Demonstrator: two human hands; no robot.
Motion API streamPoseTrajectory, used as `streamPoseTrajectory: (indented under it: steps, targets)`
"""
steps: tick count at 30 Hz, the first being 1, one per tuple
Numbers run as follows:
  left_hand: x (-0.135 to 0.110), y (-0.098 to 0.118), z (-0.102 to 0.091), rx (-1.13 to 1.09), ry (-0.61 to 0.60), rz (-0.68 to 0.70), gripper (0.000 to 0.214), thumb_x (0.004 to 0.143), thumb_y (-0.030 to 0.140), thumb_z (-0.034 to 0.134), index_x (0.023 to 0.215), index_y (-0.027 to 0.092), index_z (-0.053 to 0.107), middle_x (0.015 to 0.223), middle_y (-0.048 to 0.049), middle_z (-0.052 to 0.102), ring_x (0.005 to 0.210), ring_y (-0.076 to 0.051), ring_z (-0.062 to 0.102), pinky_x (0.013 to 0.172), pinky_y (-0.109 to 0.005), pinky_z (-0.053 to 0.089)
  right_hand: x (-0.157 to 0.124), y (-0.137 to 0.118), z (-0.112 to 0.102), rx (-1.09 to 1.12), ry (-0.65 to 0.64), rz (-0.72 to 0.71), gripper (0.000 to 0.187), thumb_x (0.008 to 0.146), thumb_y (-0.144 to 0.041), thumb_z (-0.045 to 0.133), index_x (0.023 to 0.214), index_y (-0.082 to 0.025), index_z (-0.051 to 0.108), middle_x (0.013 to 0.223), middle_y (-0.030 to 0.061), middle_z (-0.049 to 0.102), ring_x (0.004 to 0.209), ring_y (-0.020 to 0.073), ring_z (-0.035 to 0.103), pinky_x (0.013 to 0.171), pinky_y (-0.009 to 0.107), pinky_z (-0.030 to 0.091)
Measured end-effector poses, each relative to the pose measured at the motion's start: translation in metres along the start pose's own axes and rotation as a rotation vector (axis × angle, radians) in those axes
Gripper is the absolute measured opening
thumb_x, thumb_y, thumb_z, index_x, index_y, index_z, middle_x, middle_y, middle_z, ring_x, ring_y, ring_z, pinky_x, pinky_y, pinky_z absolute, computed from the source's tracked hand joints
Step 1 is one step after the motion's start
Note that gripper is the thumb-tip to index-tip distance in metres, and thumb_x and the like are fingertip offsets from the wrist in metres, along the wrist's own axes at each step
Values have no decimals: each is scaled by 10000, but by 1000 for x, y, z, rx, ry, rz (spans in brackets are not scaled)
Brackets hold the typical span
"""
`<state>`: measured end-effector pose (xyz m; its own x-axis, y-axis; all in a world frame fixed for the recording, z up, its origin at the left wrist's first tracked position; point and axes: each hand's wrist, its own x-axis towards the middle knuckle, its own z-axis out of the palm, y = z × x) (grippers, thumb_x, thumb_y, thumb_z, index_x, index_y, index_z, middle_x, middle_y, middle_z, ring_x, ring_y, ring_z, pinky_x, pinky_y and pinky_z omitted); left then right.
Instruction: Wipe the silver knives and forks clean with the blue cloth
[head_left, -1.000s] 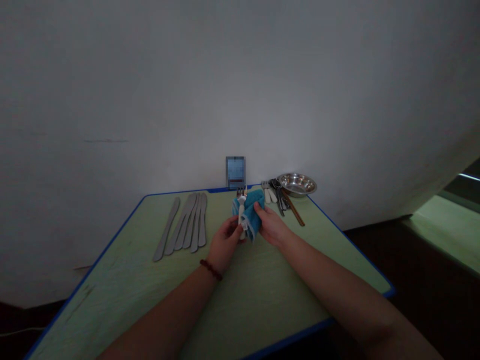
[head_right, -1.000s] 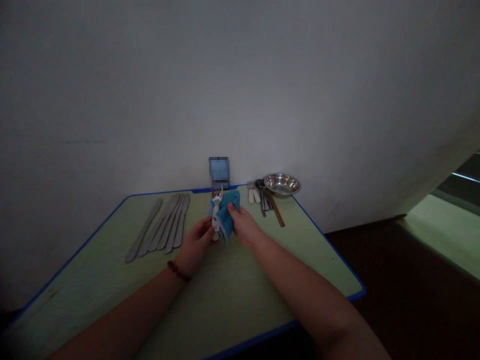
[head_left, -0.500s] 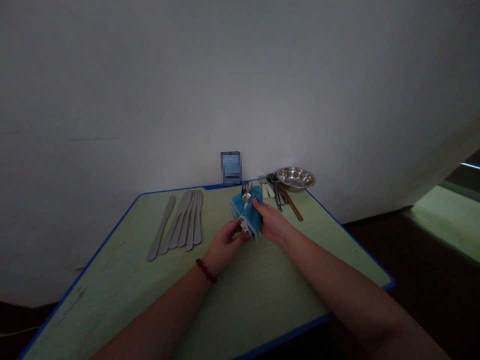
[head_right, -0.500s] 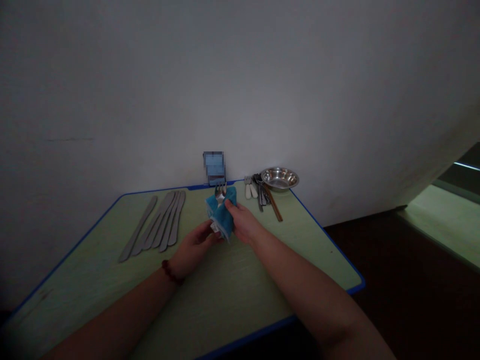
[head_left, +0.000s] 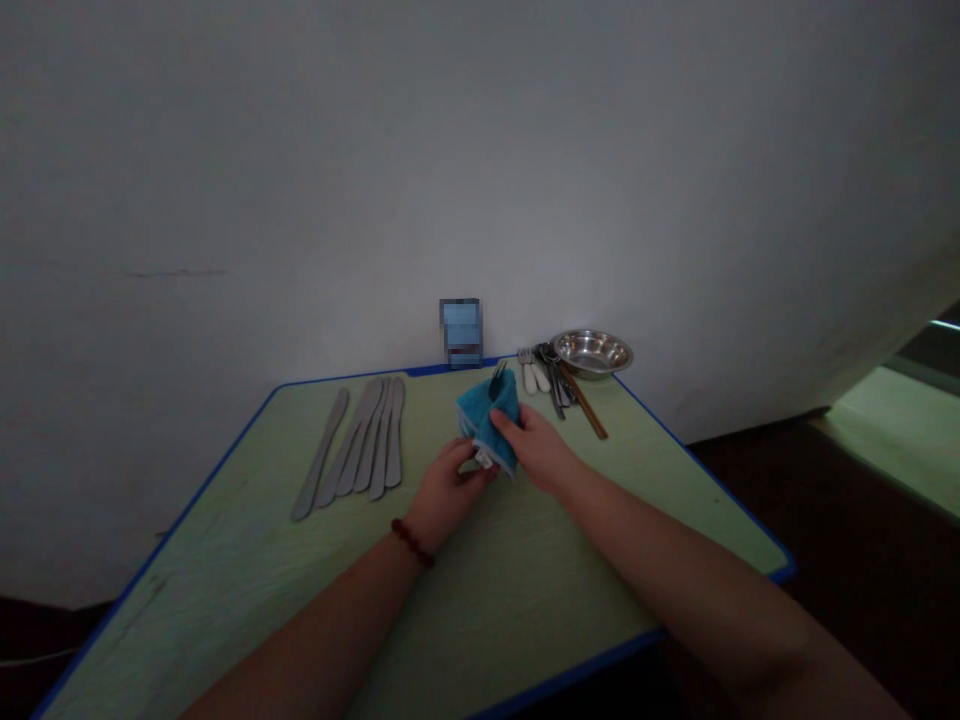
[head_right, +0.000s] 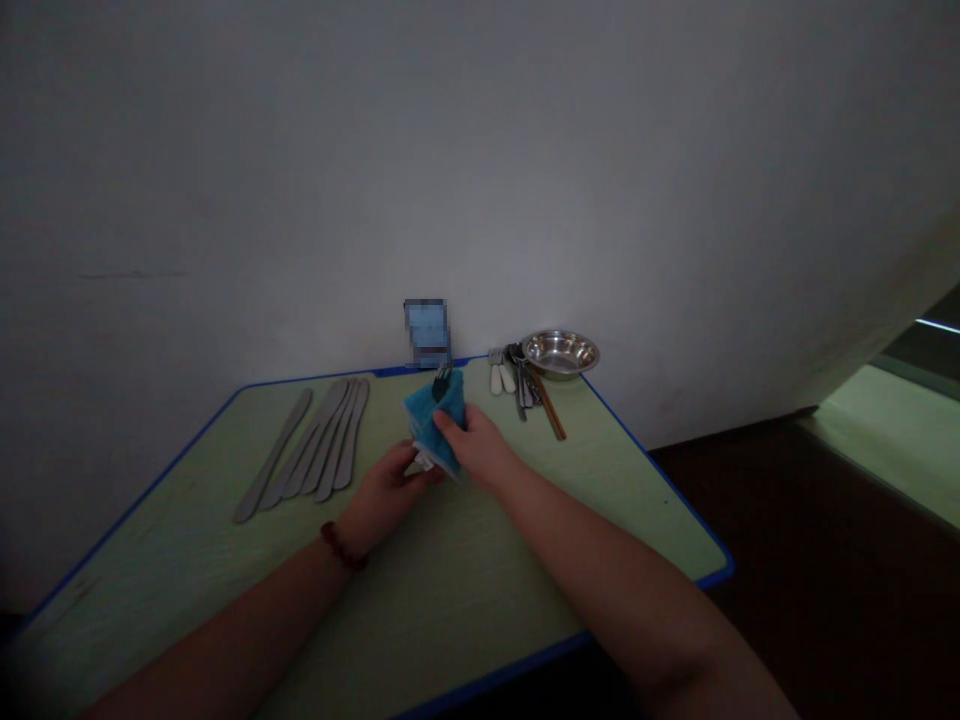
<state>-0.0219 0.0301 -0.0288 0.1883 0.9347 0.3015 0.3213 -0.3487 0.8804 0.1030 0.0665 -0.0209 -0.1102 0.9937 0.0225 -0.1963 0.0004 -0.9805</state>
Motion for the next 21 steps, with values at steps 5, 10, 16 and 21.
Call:
streamPoseTrajectory:
  steps: [5, 10, 16, 21]
  targets:
    - [1, 0, 0, -5, -20, -15, 134, 650, 206, 555, 761, 198, 630, 833, -47, 581, 834, -187, 515, 743, -317, 433, -1, 4, -1, -141, 109, -39, 284, 616, -439, 584, 781, -207, 589, 739, 12, 615, 651, 130, 537, 618, 277, 425]
    - [0, 4, 0, -125, -28, -104, 171, 643, 205, 570, 805, 187, 619, 844, -47, 613, 834, -192, 541, 765, -327, 427, -1, -4, 2, 87, 72, 60, 242, 613, -372, 604, 769, -188, 577, 719, 3, 621, 618, 115, 551, 624, 273, 436]
    - [-1, 1, 5, -520, -49, -259, 218, 630, 219, 607, 842, 176, 578, 852, -33, 617, 765, -147, 560, 694, -297, 459, -2, -15, 1, 323, 46, 169, 180, 605, -308, 628, 690, -161, 569, 617, -17, 616, 522, 88, 541, 560, 237, 441]
    - [-1, -2, 7, -733, -12, -340, 210, 577, 211, 661, 769, 169, 588, 769, -3, 613, 677, -100, 553, 649, -243, 459, -3, -18, 1, 384, -14, 174, 177, 606, -303, 637, 694, -160, 578, 615, -19, 627, 515, 84, 551, 543, 222, 454]
